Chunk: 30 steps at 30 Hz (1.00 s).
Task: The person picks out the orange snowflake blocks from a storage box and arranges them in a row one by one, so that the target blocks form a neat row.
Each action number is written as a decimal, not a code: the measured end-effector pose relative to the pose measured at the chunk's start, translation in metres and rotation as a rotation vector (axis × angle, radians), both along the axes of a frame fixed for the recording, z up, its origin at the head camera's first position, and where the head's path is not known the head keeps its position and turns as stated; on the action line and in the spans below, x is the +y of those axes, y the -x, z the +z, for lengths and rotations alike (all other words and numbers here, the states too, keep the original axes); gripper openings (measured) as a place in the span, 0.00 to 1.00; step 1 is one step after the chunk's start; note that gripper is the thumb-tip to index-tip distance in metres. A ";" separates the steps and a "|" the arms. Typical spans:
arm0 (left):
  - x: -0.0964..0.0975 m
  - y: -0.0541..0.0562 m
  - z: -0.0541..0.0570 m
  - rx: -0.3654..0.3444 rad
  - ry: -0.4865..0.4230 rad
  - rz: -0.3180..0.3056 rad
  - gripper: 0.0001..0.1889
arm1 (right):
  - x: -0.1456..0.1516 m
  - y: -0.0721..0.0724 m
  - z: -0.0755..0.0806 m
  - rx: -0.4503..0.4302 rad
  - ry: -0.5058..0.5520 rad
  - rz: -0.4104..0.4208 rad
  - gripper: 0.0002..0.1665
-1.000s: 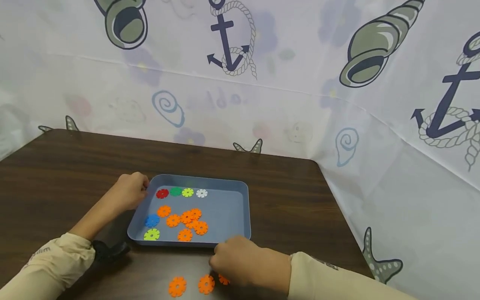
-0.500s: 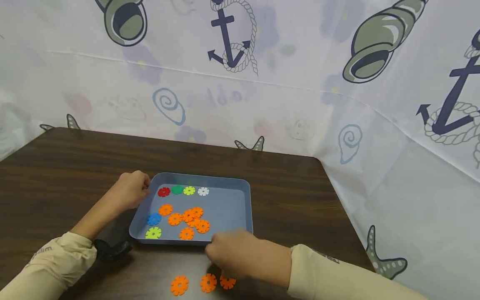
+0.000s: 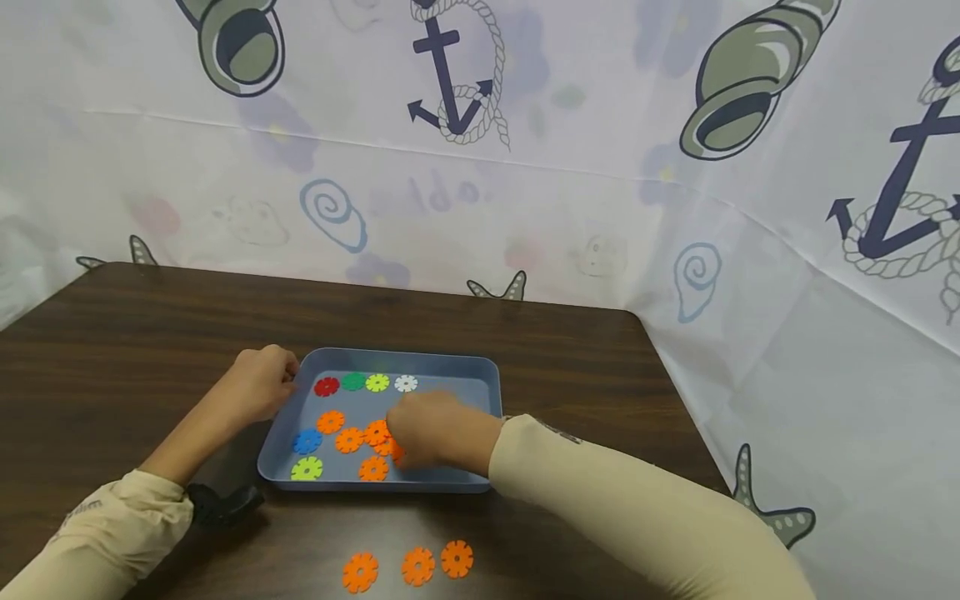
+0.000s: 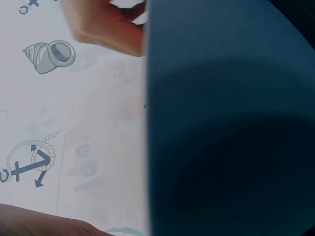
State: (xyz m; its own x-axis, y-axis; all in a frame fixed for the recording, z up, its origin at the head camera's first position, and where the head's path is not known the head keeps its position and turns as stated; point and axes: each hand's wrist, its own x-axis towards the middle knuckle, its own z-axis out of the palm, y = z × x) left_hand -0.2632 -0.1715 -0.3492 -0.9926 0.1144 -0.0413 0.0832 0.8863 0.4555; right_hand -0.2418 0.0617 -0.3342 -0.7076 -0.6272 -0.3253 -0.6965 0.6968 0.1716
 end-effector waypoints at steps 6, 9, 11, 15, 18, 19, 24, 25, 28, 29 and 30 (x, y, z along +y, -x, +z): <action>0.004 0.001 0.001 0.011 -0.002 -0.002 0.15 | -0.002 0.000 -0.008 0.012 -0.010 -0.011 0.14; 0.005 0.002 0.001 0.016 -0.003 -0.009 0.15 | -0.002 -0.001 -0.009 0.013 -0.012 -0.015 0.13; 0.004 0.002 0.000 0.014 -0.004 -0.014 0.15 | -0.004 -0.002 -0.010 0.018 -0.025 -0.017 0.14; -0.001 0.000 -0.002 0.006 0.005 -0.008 0.15 | -0.004 -0.007 -0.006 0.032 -0.013 -0.010 0.14; -0.004 -0.002 -0.004 0.002 0.013 0.000 0.15 | 0.007 -0.017 0.013 0.043 0.035 0.012 0.14; -0.005 -0.002 -0.004 0.006 0.014 0.000 0.15 | 0.013 -0.023 0.022 0.046 0.046 0.020 0.15; -0.002 0.000 -0.003 0.018 0.007 -0.008 0.16 | 0.062 -0.061 0.052 0.070 0.080 0.104 0.19; -0.001 0.000 -0.002 0.013 0.007 -0.007 0.16 | 0.072 -0.067 0.051 0.071 0.091 0.116 0.20; 0.001 0.002 -0.001 -0.002 0.009 -0.006 0.17 | 0.097 -0.082 0.037 0.067 0.104 0.139 0.19; 0.001 0.002 0.000 -0.006 0.013 -0.007 0.17 | 0.103 -0.085 0.030 0.065 0.108 0.139 0.18; 0.001 0.003 0.000 -0.011 0.016 -0.009 0.18 | 0.107 -0.088 0.023 0.060 0.101 0.137 0.18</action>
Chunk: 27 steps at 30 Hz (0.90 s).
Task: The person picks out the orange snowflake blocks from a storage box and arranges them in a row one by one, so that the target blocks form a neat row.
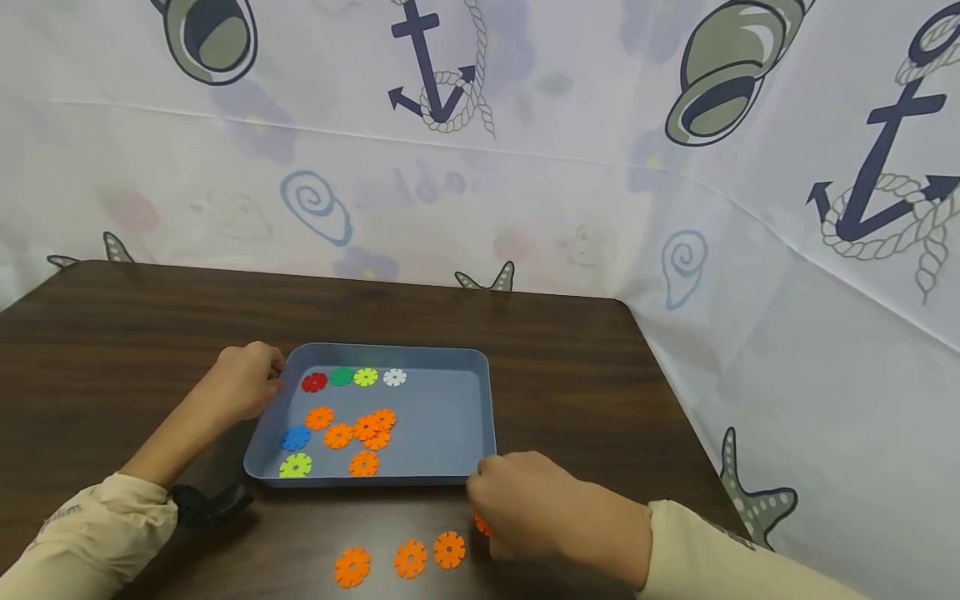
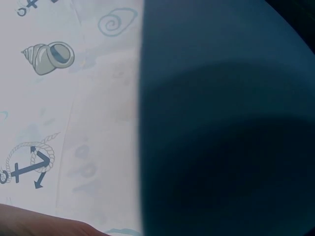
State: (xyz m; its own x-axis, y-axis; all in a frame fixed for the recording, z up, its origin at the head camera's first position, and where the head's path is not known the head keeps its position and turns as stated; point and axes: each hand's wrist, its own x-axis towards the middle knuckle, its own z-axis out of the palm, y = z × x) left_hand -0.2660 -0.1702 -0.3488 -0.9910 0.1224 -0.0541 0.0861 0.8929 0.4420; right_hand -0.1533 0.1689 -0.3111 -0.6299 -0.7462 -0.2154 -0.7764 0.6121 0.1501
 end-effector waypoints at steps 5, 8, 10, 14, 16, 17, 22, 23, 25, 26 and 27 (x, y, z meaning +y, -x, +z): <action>0.000 0.000 0.002 -0.003 0.014 0.002 0.18 | 0.007 -0.008 -0.022 -0.017 -0.030 -0.013 0.14; 0.000 0.000 0.002 -0.006 0.017 0.001 0.17 | 0.008 -0.010 -0.028 -0.011 -0.043 -0.015 0.14; 0.001 0.000 0.002 -0.007 0.017 0.000 0.17 | 0.008 -0.010 -0.031 -0.006 -0.058 -0.010 0.15; 0.000 -0.001 0.001 -0.006 0.019 0.004 0.17 | 0.005 -0.011 -0.035 -0.001 -0.086 0.000 0.14; 0.000 -0.001 0.000 -0.006 0.017 0.008 0.16 | 0.003 -0.011 -0.037 0.003 -0.096 0.002 0.12; -0.001 -0.001 0.000 -0.006 0.016 0.009 0.16 | 0.002 -0.010 -0.037 0.007 -0.099 0.005 0.12; 0.000 -0.001 -0.001 0.008 0.001 0.005 0.15 | -0.008 -0.007 -0.025 0.037 -0.098 0.017 0.12; 0.000 -0.001 -0.001 0.010 -0.003 0.003 0.14 | -0.012 -0.004 -0.020 0.049 -0.090 0.023 0.13; 0.001 -0.001 -0.001 0.014 -0.010 0.003 0.14 | -0.023 0.003 -0.006 0.075 -0.058 0.030 0.14; 0.001 -0.001 -0.001 0.016 -0.013 0.004 0.14 | -0.028 0.008 0.001 0.096 -0.036 0.033 0.14; 0.002 -0.001 -0.002 0.020 -0.014 0.004 0.13 | -0.035 0.015 0.008 0.113 -0.023 0.026 0.15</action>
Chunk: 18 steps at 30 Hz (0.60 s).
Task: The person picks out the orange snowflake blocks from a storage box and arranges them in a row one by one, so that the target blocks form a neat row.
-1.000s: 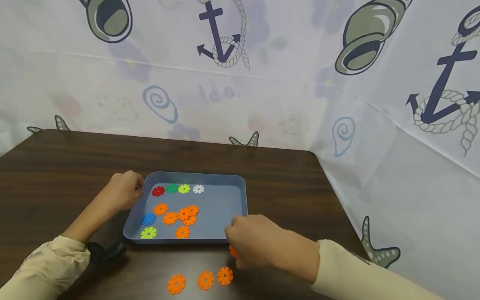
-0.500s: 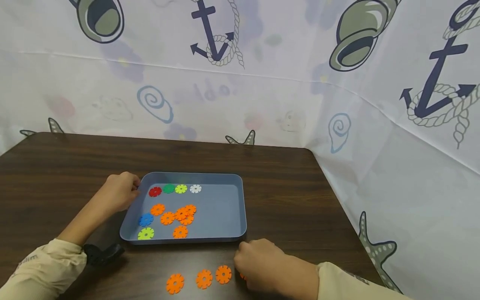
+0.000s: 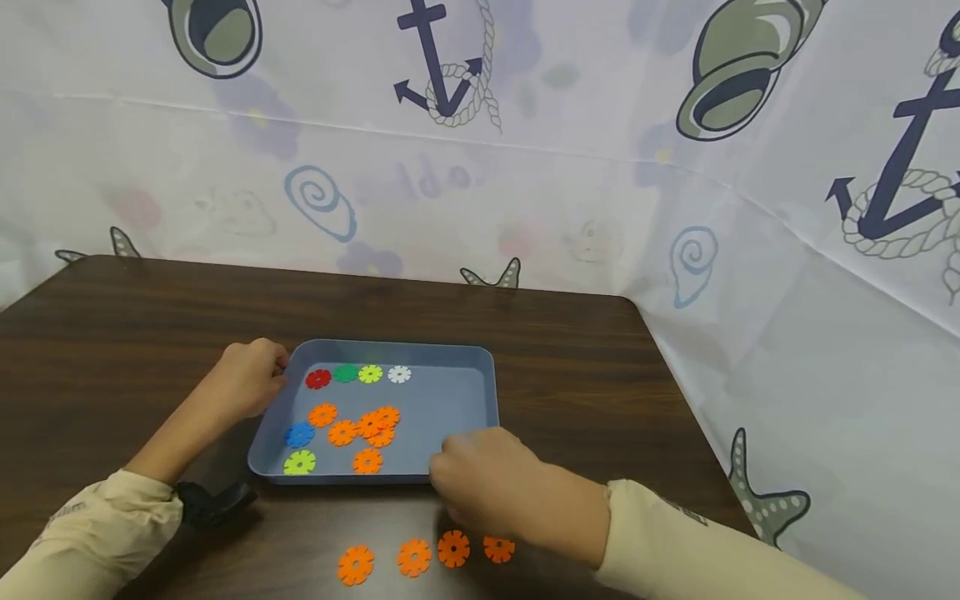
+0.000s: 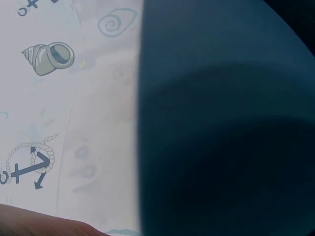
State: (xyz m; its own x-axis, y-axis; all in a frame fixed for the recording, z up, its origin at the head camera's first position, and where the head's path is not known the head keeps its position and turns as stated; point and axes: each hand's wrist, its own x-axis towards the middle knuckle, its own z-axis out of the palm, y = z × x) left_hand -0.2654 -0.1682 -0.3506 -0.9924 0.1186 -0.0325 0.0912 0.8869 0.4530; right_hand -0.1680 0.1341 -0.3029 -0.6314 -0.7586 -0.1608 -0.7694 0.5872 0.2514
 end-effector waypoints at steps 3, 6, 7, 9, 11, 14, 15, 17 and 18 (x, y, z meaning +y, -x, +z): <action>0.004 0.001 0.000 0.003 -0.006 0.004 0.13 | -0.020 0.024 0.016 -0.005 0.041 -0.042 0.11; 0.007 0.001 -0.001 0.011 -0.011 0.010 0.11 | -0.042 0.053 0.016 -0.077 0.036 -0.104 0.12; 0.007 0.001 -0.002 0.009 -0.012 0.014 0.11 | -0.049 0.062 0.013 -0.109 0.029 -0.114 0.14; 0.007 0.001 -0.003 0.013 -0.010 0.020 0.10 | -0.063 0.078 0.003 -0.167 0.009 -0.135 0.18; 0.008 0.000 -0.004 0.009 -0.011 0.022 0.11 | -0.073 0.089 -0.009 -0.193 -0.029 -0.140 0.23; 0.008 -0.001 -0.006 0.006 -0.013 0.019 0.12 | -0.084 0.098 -0.024 -0.195 -0.089 -0.142 0.25; 0.008 -0.001 -0.006 0.005 -0.015 0.017 0.12 | -0.086 0.099 -0.028 -0.191 -0.100 -0.143 0.25; 0.008 -0.001 -0.005 0.011 -0.015 0.018 0.11 | -0.089 0.101 -0.033 -0.173 -0.116 -0.140 0.22; 0.007 -0.001 -0.004 0.015 -0.013 0.018 0.11 | -0.090 0.102 -0.034 -0.168 -0.114 -0.143 0.21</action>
